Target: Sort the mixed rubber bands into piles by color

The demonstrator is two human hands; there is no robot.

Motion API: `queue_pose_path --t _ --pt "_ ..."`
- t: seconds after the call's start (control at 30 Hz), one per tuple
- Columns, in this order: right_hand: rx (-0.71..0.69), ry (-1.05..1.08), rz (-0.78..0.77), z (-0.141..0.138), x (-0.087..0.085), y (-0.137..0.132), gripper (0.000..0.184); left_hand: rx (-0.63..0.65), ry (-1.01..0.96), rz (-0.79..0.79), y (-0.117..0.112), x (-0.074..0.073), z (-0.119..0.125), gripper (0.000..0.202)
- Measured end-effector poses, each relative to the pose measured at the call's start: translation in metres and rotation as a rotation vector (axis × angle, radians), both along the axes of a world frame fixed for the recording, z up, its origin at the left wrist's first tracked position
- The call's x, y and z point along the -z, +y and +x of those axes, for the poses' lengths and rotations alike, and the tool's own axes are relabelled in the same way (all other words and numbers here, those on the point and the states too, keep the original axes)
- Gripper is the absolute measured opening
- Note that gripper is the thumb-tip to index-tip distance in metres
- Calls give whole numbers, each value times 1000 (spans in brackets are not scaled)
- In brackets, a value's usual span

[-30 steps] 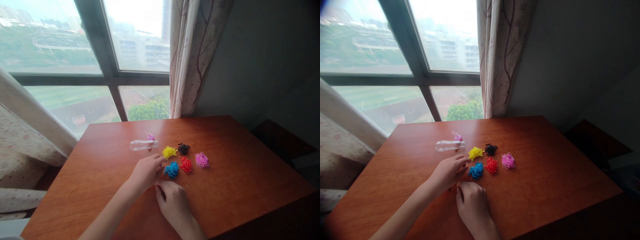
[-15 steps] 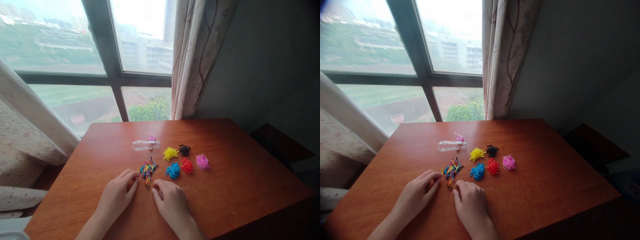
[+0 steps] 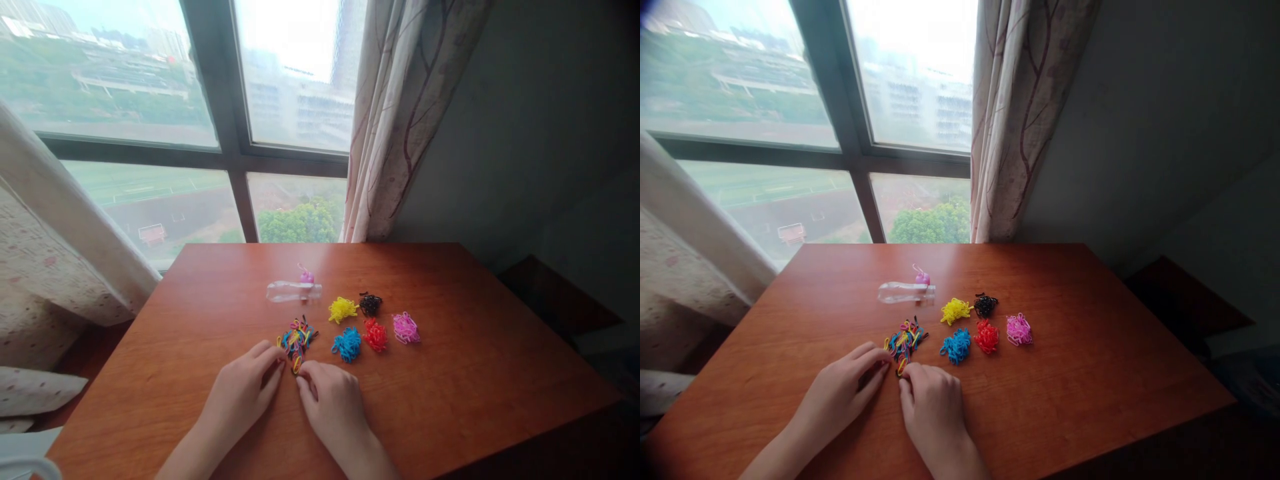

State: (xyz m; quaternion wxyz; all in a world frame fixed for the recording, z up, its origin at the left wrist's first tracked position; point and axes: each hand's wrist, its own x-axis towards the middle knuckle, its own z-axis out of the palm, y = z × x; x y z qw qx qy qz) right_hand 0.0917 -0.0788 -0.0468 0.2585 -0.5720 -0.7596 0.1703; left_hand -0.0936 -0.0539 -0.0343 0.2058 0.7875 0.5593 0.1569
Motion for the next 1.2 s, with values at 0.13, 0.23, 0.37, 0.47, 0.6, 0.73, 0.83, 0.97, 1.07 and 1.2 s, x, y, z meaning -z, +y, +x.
queue_pose_path --t 0.13,0.23,0.37,0.47,0.6,0.73,0.83,0.97,1.07,1.2 --pt "-3 60 5 1 0 -2 13 -4 -2 -12 1 -1 0 23" --pt "10 138 42 7 0 -2 12 6 1 -20 1 -1 0 24" --pt "81 166 109 33 -7 7 15 19 14 -27 0 -3 -1 25" --pt "181 98 137 70 -18 24 19 22 21 -23 0 -4 -2 25" --pt "358 -110 106 123 -30 56 16 29 30 -31 0 -4 -2 25" --pt "495 -283 -113 151 -33 82 16 30 20 -24 1 -4 -1 25" --pt "511 -331 -177 153 -31 94 19 27 13 -11 1 -4 -1 25" --pt "515 -357 -188 146 -30 101 21 26 5 -3 0 -5 -2 24" --pt "504 -379 -201 141 -30 103 20 32 4 -6 0 -5 -2 24" --pt "468 -401 -209 139 -31 103 19 39 10 -9 1 -5 -1 24"
